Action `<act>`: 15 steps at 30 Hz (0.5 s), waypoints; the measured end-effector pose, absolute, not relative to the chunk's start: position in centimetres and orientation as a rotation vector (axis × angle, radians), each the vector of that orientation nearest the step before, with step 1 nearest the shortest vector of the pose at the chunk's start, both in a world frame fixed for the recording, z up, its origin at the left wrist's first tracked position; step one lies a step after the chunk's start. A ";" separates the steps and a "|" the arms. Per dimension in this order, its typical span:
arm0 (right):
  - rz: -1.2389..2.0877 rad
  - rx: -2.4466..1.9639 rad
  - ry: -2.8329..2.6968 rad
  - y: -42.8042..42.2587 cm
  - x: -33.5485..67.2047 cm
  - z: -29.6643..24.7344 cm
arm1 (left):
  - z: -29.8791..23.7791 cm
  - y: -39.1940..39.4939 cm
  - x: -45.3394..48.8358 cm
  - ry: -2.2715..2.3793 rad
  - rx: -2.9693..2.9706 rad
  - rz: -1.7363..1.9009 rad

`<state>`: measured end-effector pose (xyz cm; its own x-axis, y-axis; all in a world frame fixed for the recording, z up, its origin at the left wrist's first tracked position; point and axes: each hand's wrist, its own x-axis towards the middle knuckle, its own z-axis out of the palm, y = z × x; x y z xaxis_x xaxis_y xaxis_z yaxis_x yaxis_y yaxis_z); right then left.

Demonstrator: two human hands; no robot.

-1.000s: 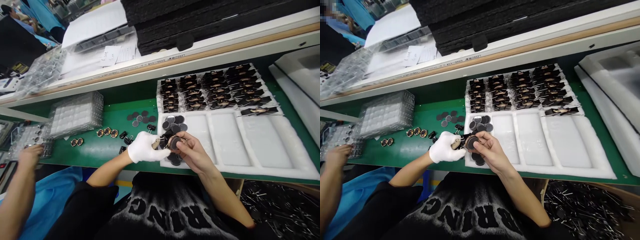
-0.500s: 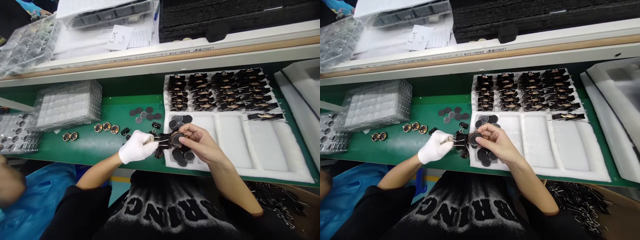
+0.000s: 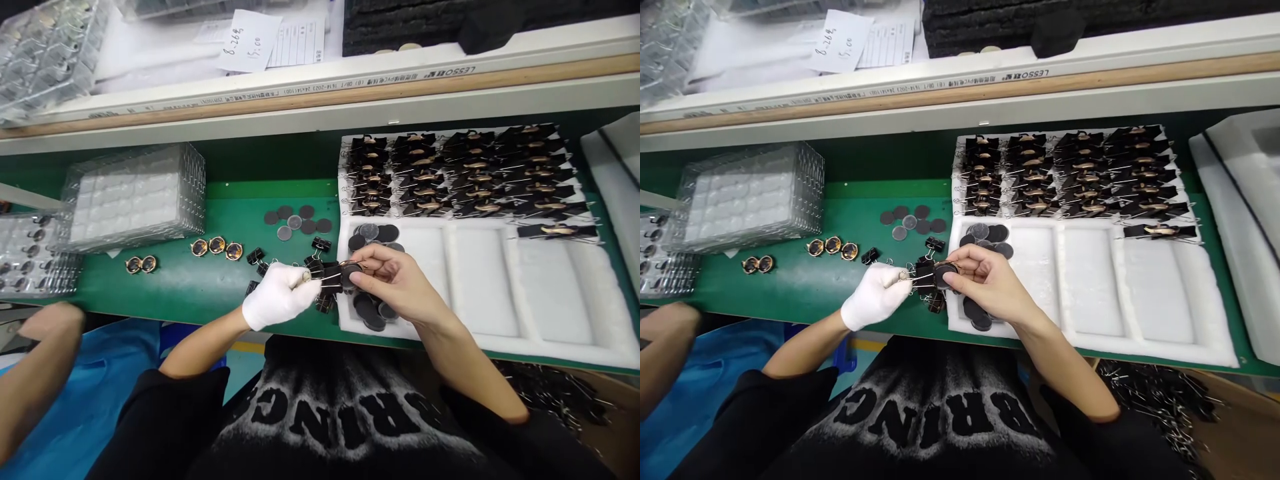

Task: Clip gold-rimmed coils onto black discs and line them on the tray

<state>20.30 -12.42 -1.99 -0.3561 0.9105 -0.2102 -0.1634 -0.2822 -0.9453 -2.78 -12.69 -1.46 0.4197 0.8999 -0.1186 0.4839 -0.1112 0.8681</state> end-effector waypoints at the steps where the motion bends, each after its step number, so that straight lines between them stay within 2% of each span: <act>1: 1.746 -1.050 -1.151 -12.4 20.3 -2.0 | -1.4 -12.6 -2.8 1.217 1.751 0.526; 6: 1.777 -1.074 -1.072 -12.7 20.7 -2.9 | -0.4 -11.6 -5.8 1.170 1.980 0.118; 8: 1.840 -1.059 -0.918 -12.9 20.8 -3.5 | -0.3 -10.9 -8.1 1.385 2.108 0.025; 11: 1.962 -1.020 -0.678 -13.2 20.7 -4.6 | -1.1 -10.3 -11.4 1.967 2.224 -0.145; 13: 2.002 -1.006 -0.605 -13.4 20.3 -5.0 | -2.2 -10.1 -12.8 2.068 2.291 -0.340; 15: 2.014 -0.993 -0.585 -13.4 19.7 -5.2 | -3.3 -10.0 -13.4 1.983 2.372 -0.477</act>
<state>19.73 -13.42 -5.22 -0.3734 0.8168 -0.4399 -0.4541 -0.5744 -0.6811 -13.38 -9.97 -3.25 0.1500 0.9593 -0.2394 0.9632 -0.1964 -0.1834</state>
